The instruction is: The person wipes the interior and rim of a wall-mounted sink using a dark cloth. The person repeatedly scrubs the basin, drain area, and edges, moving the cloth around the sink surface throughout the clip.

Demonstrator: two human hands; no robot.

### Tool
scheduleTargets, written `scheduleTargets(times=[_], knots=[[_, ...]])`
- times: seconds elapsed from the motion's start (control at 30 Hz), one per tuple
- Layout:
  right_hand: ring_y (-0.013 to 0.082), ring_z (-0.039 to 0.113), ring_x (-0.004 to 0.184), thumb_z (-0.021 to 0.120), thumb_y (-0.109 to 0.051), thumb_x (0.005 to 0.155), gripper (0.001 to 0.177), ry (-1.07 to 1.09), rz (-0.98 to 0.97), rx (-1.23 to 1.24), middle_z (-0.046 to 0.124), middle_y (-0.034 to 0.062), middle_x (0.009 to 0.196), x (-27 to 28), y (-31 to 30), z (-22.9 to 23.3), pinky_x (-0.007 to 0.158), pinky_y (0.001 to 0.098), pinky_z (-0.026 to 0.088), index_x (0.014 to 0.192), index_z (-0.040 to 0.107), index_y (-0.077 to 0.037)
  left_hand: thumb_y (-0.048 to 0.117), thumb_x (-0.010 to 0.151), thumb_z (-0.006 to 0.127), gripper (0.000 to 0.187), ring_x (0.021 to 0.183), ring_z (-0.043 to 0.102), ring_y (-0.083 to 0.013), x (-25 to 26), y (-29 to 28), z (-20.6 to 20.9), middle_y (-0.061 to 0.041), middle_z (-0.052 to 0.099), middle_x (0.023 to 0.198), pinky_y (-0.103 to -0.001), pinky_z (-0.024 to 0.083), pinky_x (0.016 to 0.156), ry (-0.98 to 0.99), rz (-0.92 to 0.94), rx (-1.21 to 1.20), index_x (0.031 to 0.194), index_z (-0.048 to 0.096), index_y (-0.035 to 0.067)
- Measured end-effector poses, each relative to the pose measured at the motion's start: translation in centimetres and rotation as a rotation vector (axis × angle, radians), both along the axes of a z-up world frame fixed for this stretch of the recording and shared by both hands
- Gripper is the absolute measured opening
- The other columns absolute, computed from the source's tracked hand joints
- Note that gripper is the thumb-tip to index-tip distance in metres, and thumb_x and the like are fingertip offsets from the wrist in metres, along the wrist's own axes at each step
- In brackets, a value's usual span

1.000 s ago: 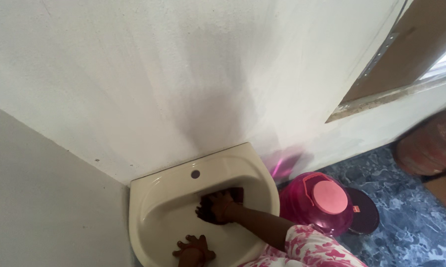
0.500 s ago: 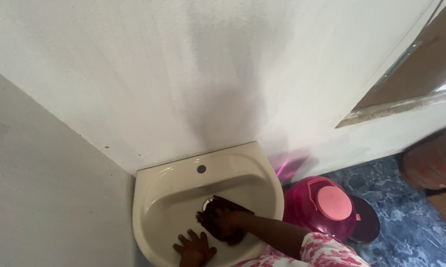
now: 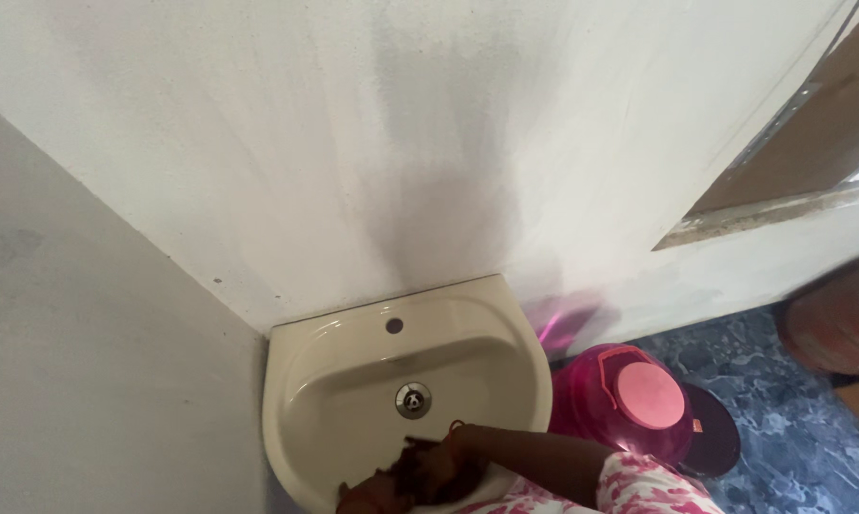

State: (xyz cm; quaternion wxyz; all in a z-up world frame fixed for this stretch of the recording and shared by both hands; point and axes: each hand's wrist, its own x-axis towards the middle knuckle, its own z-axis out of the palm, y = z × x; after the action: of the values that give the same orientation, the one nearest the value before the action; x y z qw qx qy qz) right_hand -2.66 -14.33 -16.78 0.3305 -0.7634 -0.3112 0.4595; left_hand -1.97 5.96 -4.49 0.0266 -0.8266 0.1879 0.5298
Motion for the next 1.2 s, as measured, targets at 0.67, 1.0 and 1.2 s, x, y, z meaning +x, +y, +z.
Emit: scheduleTargets(times=[0.67,1.0,1.2], knots=[[0.0440,0.023,0.158,0.060,-0.059,0.081,0.083,-0.901,-0.044,0.063,0.025,0.0224,0.171,4.8,11.9,0.0,0.128,0.0591,0.018,0.150,0.052,-0.013,0.057,0.099,0.056,0.068,0.162,0.008,-0.0317,1.2,6.5,4.4,-0.002,0.022,0.171,-0.069,0.005,0.126,-0.331,0.091,0.061,0.158,0.035,0.032],[0.0466,0.010,0.152,0.043,-0.080,0.087,0.096,-0.304,0.059,-0.589,0.013,0.0178,0.169,3.6,-4.6,3.1,0.119,0.0674,0.012,0.164,0.021,-0.027,0.069,0.096,0.051,0.073,0.160,0.016,-0.0322,-0.6,4.3,4.7,-0.003,0.031,0.167,-0.070,-0.012,0.124,-0.503,0.048,0.086,0.157,0.042,0.031],[0.0417,0.023,0.151,0.040,-0.075,0.092,0.084,-0.334,-0.022,-0.699,0.027,0.0123,0.166,0.9,-5.3,6.4,0.119,0.0649,0.017,0.160,0.031,-0.027,0.072,0.091,0.056,0.080,0.156,0.015,-0.0350,-0.3,3.6,5.6,-0.009,0.023,0.169,-0.074,-0.008,0.115,-0.563,-0.037,0.122,0.155,0.041,0.026]])
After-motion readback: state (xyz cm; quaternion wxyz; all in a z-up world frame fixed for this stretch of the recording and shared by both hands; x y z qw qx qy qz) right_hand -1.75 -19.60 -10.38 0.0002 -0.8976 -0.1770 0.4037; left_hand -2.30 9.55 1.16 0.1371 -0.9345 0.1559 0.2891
